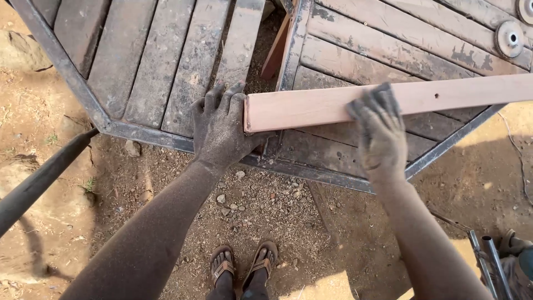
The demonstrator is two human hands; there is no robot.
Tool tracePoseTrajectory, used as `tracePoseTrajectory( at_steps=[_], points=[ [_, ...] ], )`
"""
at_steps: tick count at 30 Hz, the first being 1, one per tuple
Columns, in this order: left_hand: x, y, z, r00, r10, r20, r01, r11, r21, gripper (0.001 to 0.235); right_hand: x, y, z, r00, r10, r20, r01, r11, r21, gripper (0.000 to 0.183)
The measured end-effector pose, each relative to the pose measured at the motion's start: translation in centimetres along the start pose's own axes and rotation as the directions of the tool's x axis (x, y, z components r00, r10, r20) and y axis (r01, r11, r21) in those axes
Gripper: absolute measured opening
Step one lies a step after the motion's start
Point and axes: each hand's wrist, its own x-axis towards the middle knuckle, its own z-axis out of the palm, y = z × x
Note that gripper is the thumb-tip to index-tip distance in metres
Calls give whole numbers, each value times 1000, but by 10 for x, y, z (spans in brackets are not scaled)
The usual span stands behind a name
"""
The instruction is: Sanding a wooden beam using an angle grinder and a manual sanding block to smooth the surface.
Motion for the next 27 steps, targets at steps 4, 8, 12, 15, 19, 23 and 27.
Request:
tracePoseTrajectory(
  at_steps=[4, 8, 12, 15, 19, 23, 27],
  points=[
    [4, -1, -5, 1000, -2, -18, 3, 999, 49, 83, -20, 57, -11, 799, 599, -52, -601, 796, -67, 34],
    [3, -3, 0, 1000, -4, -27, 5, 999, 37, 87, 22, -59, 19, 903, 410, -127, -428, 884, -188, 33],
    [0, -2, 1, 1000, -31, 5, 31, 999, 11, 89, 35, -129, 46, 991, 136, -19, -136, 990, -33, 38],
    [3, -5, 1, 999, -39, 14, 39, 999, 30, 88, 27, -62, 20, 996, -89, 30, 90, 996, -24, 31],
    [5, 0, -1, 998, -7, -56, 9, 999, 45, 85, -26, 86, -19, 952, 306, 8, -305, 950, -63, 34],
    [6, -2, -1, 996, -11, -83, 15, 999, 40, 84, 0, 38, 6, 856, 501, -127, -513, 853, -99, 36],
    [2, -4, 5, 997, -9, -76, 15, 998, 67, 87, 34, -76, 36, 931, 363, -37, -364, 931, -18, 39]
  ],
)
